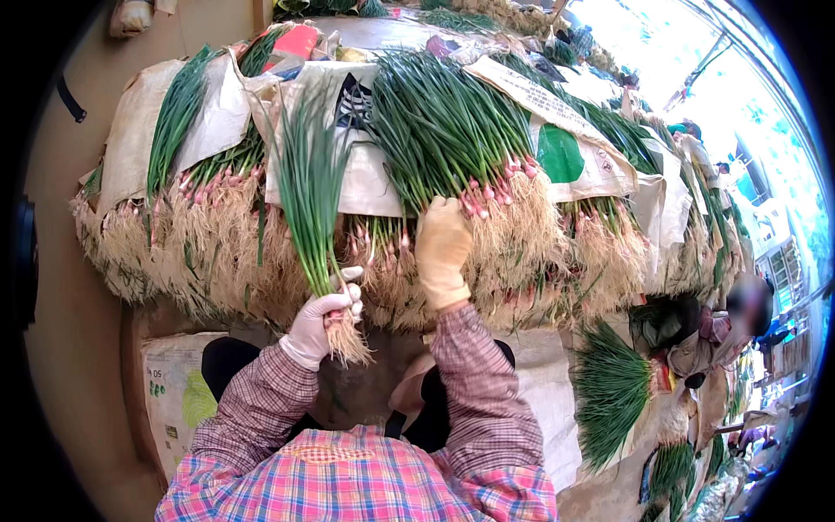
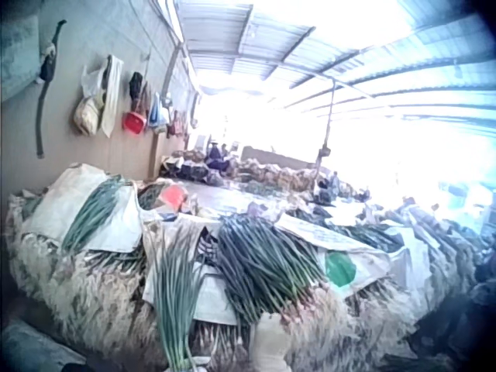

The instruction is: The person sorts through large bundles of spring onions while seated on the floor, pulling individual stalks to organize or clean them before moving them to different piles.

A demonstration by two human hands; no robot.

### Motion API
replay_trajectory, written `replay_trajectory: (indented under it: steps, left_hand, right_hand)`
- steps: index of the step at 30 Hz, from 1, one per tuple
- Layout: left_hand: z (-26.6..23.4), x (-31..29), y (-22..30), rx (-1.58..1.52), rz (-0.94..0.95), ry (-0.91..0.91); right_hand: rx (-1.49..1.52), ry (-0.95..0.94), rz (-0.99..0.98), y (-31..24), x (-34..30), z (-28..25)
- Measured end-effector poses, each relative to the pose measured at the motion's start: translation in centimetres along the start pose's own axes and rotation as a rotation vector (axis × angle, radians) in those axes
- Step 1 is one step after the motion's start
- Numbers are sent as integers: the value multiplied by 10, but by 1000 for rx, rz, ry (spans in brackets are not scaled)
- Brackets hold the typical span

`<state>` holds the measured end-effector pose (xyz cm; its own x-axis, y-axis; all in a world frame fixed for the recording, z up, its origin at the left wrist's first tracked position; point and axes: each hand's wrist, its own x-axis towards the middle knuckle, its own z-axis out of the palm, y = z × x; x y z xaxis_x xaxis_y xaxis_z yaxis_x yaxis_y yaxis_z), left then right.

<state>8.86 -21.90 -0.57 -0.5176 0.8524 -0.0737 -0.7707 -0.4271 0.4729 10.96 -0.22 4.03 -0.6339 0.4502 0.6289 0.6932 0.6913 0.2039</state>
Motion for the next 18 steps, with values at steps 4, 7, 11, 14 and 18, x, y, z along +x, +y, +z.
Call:
replay_trajectory:
  steps: [4, 7, 11, 14, 18]
  left_hand:
    - [6, 0, -8, 169, 34, 185]
    - [4, 10, -18, 111, 34, 191]
    - [7, 6, -16, 132, -24, 162]
    - [-4, 5, -15, 177, -59, 129]
    - [2, 13, -19, 120, -40, 157]
  right_hand:
    - [358, 16, -89, -4, -20, -24]
    - [1006, -167, -36, -21, -80, -37]
    - [1045, -37, 302, -24, -77, -39]
    - [499, 12, 43, -8, -61, -24]
    - [738, -121, 53, -14, -77, -27]
